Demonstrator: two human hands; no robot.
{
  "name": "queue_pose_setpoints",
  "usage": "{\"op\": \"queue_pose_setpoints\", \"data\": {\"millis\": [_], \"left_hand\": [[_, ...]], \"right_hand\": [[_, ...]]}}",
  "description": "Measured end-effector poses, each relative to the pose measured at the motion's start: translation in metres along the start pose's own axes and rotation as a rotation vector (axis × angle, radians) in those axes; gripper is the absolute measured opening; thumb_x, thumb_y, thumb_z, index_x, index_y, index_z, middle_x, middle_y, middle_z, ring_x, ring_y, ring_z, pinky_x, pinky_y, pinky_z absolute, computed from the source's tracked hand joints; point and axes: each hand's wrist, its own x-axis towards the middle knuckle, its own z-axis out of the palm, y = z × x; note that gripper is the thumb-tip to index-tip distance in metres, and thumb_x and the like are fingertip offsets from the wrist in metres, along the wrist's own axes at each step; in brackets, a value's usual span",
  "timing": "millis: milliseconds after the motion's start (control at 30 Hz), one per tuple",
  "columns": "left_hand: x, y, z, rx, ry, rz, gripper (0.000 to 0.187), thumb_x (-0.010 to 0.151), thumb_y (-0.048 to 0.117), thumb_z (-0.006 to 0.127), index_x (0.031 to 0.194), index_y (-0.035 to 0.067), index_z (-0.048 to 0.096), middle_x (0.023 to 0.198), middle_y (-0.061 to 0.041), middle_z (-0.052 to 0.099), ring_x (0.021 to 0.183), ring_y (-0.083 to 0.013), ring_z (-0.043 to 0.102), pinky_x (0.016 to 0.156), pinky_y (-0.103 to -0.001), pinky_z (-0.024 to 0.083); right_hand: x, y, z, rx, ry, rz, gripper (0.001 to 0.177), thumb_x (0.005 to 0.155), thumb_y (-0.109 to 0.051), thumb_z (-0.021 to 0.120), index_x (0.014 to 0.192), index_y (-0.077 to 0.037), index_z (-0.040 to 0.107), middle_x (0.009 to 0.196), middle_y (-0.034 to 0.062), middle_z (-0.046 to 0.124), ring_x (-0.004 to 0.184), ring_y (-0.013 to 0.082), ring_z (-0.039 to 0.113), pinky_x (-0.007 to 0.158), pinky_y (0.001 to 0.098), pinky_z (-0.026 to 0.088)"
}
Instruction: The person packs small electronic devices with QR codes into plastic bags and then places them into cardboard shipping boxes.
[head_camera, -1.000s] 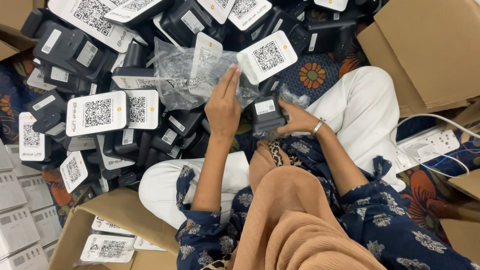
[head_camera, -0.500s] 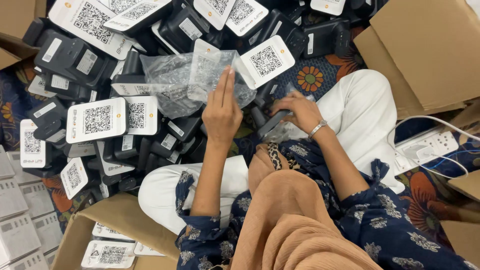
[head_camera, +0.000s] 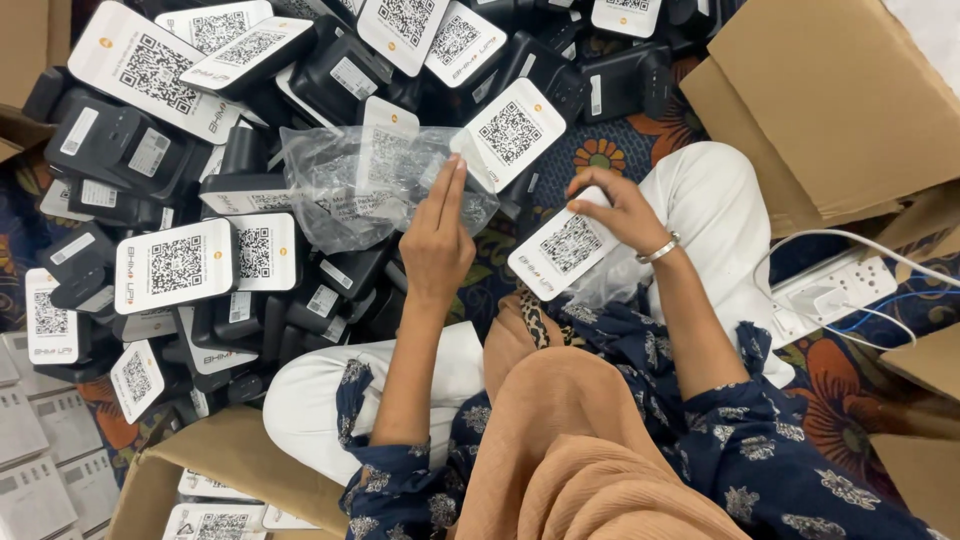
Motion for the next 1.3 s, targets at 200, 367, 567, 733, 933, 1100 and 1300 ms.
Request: {"op": "queue_pose_setpoints", "data": {"millis": [200, 367, 567, 733, 933, 1100, 1300], "left_hand": [[0.009, 0.015, -0.005, -0.143, -0.012, 0.018, 0.073, 0.082, -0.013, 0.053, 0.151, 0.010, 0.051, 0.153, -0.003, 0.054, 0.119, -0.0277, 0.070, 0.091, -0.034, 0.058], [0.028, 0.049, -0.020, -0.413, -0.171, -0.027, 0.075, 0.083, -0.014, 0.050, 0.154, 0.011, 0.048, 0.157, -0.007, 0.053, 0.122, -0.0325, 0.068, 0.095, -0.037, 0.057], [0.058, 0.078, -0.031, -0.753, -0.289, -0.187, 0.075, 0.085, -0.013, 0.043, 0.155, 0.016, 0.049, 0.162, -0.008, 0.050, 0.110, -0.0231, 0.076, 0.082, -0.030, 0.056], [0.079, 0.082, -0.030, -0.843, -0.320, -0.180, 0.074, 0.085, -0.010, 0.043, 0.154, 0.016, 0.049, 0.161, -0.010, 0.051, 0.111, -0.0227, 0.076, 0.080, -0.029, 0.055], [0.065, 0.060, -0.018, -0.730, -0.302, -0.113, 0.074, 0.083, -0.009, 0.045, 0.153, 0.012, 0.051, 0.158, -0.013, 0.054, 0.136, -0.0332, 0.063, 0.110, -0.037, 0.050], [0.056, 0.048, -0.024, -0.750, -0.340, -0.197, 0.070, 0.084, -0.009, 0.047, 0.152, 0.010, 0.052, 0.155, -0.017, 0.054, 0.142, -0.0367, 0.057, 0.115, -0.039, 0.047], [0.055, 0.067, -0.020, -0.759, -0.350, -0.108, 0.071, 0.083, -0.008, 0.049, 0.152, 0.008, 0.050, 0.155, -0.017, 0.054, 0.138, -0.0392, 0.058, 0.116, -0.043, 0.048]], "right_hand": [[-0.008, -0.050, -0.022, 0.726, 0.174, 0.052, 0.018, 0.106, -0.018, 0.061, 0.119, -0.008, 0.054, 0.109, 0.0085, 0.072, 0.096, 0.0156, 0.072, 0.082, 0.0315, 0.059], [-0.015, -0.062, -0.028, 0.899, 0.140, -0.113, 0.025, 0.110, -0.027, 0.059, 0.125, -0.007, 0.053, 0.117, 0.0111, 0.072, 0.107, 0.0185, 0.073, 0.095, 0.0304, 0.060], [-0.020, -0.051, -0.038, 0.924, 0.264, -0.075, 0.017, 0.119, -0.020, 0.062, 0.124, -0.004, 0.059, 0.108, 0.0040, 0.068, 0.104, 0.0109, 0.069, 0.092, 0.0267, 0.057], [-0.015, -0.048, -0.041, 0.907, 0.392, 0.149, 0.021, 0.108, -0.025, 0.061, 0.113, -0.005, 0.062, 0.105, 0.0053, 0.073, 0.091, 0.0104, 0.072, 0.080, 0.0263, 0.061], [-0.010, -0.082, -0.011, 0.638, 0.212, 0.437, 0.027, 0.101, -0.030, 0.063, 0.113, -0.005, 0.064, 0.098, 0.0031, 0.074, 0.081, 0.0078, 0.072, 0.069, 0.0244, 0.058], [-0.007, -0.081, 0.011, 0.562, 0.087, 0.366, 0.031, 0.101, -0.024, 0.069, 0.121, -0.001, 0.062, 0.099, 0.0018, 0.072, 0.083, 0.0062, 0.068, 0.071, 0.0232, 0.055], [-0.012, -0.105, 0.008, 0.455, -0.061, 0.395, 0.046, 0.094, -0.018, 0.069, 0.137, -0.006, 0.058, 0.104, 0.0003, 0.074, 0.089, 0.0072, 0.069, 0.076, 0.0243, 0.057]]}}
